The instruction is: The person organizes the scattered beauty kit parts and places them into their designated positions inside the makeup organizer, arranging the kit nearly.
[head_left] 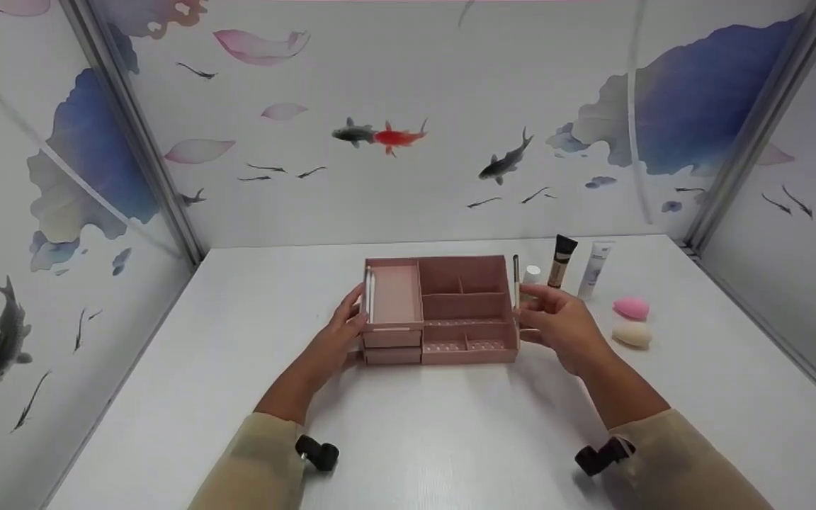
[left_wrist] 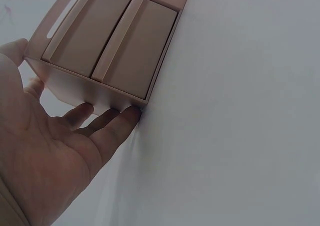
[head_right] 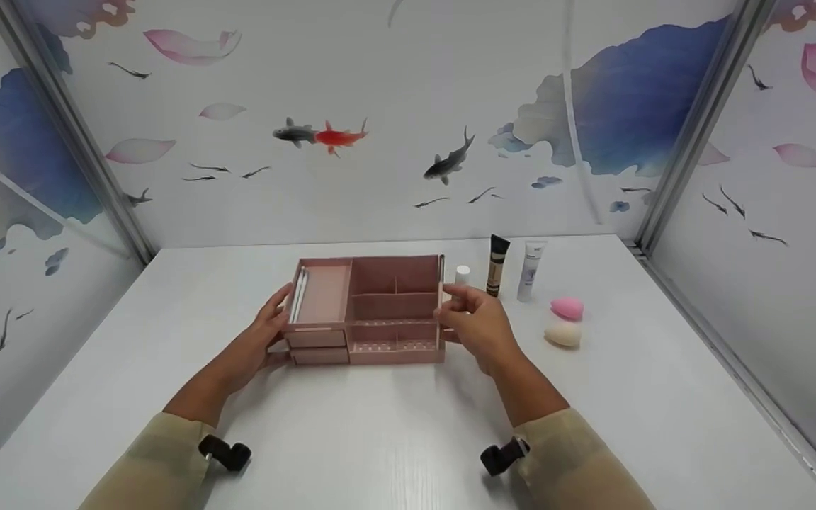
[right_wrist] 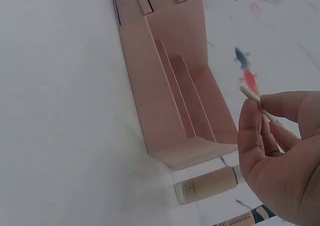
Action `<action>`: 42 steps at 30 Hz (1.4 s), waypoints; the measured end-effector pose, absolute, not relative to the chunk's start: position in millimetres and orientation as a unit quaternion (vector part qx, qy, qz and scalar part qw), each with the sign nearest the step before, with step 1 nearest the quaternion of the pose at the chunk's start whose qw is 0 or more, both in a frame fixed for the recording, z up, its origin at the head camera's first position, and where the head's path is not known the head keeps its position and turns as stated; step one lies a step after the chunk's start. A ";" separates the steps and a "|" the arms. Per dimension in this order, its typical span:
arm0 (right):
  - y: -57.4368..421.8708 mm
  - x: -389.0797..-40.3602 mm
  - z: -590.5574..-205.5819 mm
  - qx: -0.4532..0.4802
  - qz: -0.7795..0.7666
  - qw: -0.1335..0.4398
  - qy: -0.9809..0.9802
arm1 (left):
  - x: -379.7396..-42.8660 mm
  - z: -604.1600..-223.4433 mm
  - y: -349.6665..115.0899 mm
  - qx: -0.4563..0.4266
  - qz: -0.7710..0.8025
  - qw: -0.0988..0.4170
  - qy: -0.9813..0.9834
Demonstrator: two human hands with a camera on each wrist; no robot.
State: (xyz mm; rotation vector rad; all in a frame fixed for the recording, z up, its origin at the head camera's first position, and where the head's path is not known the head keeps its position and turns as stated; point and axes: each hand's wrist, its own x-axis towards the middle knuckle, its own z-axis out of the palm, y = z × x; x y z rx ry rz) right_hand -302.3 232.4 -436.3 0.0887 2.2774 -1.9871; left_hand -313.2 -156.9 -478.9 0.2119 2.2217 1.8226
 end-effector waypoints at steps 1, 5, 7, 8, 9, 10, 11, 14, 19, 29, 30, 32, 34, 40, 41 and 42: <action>228.6 -302.0 -436.4 0.023 -0.654 0.059 0.754 | -313.5 -479.0 -156.9 0.072 0.627 0.130 0.765; 215.4 -302.0 -436.6 -0.008 -0.653 0.060 0.755 | -313.9 -478.7 -156.9 0.070 0.624 0.131 0.767; 211.0 -301.6 -435.5 -0.018 -0.654 0.065 0.754 | -313.5 -478.6 -156.9 0.071 0.625 0.133 0.766; 209.0 -301.5 -434.7 -0.020 -0.655 0.069 0.752 | -313.2 -478.5 -156.8 0.072 0.624 0.133 0.767; 207.1 -301.3 -433.7 -0.022 -0.657 0.074 0.750 | -312.9 -478.3 -156.6 0.071 0.624 0.133 0.767; 205.2 -301.1 -432.6 -0.022 -0.657 0.079 0.749 | -312.8 -478.5 -156.4 0.070 0.624 0.133 0.767; 203.4 -300.7 -431.3 -0.025 -0.658 0.084 0.748 | -312.2 -478.8 -156.4 0.072 0.624 0.132 0.767; 197.2 -302.2 -427.5 -0.038 -0.663 0.087 0.742 | -311.6 -479.3 -156.1 0.077 0.627 0.131 0.764; 182.6 -308.2 -419.3 -0.060 -0.682 0.082 0.724 | -310.6 -478.6 -154.4 0.073 0.626 0.132 0.765; 138.1 -321.8 -405.5 -0.038 -0.702 0.092 0.706 | -311.2 -476.5 -154.9 0.072 0.618 0.125 0.773; 134.0 -322.9 -404.8 -0.037 -0.703 0.095 0.704 | -311.3 -476.4 -155.1 0.072 0.618 0.125 0.773; 126.4 -324.7 -403.9 -0.034 -0.704 0.098 0.703 | -311.6 -476.6 -155.5 0.072 0.615 0.124 0.776; 119.4 -326.5 -404.0 -0.037 -0.708 0.102 0.698 | -311.7 -477.0 -155.7 0.074 0.613 0.123 0.777; 100.6 -333.9 -406.1 -0.044 -0.706 0.107 0.699 | -312.0 -479.6 -156.9 0.082 0.625 0.127 0.766; 97.5 -335.4 -406.5 -0.043 -0.704 0.106 0.701 | -311.9 -479.7 -157.4 0.082 0.628 0.127 0.763; 94.2 -336.7 -406.5 -0.041 -0.701 0.105 0.704 | -312.0 -480.0 -158.0 0.082 0.630 0.127 0.762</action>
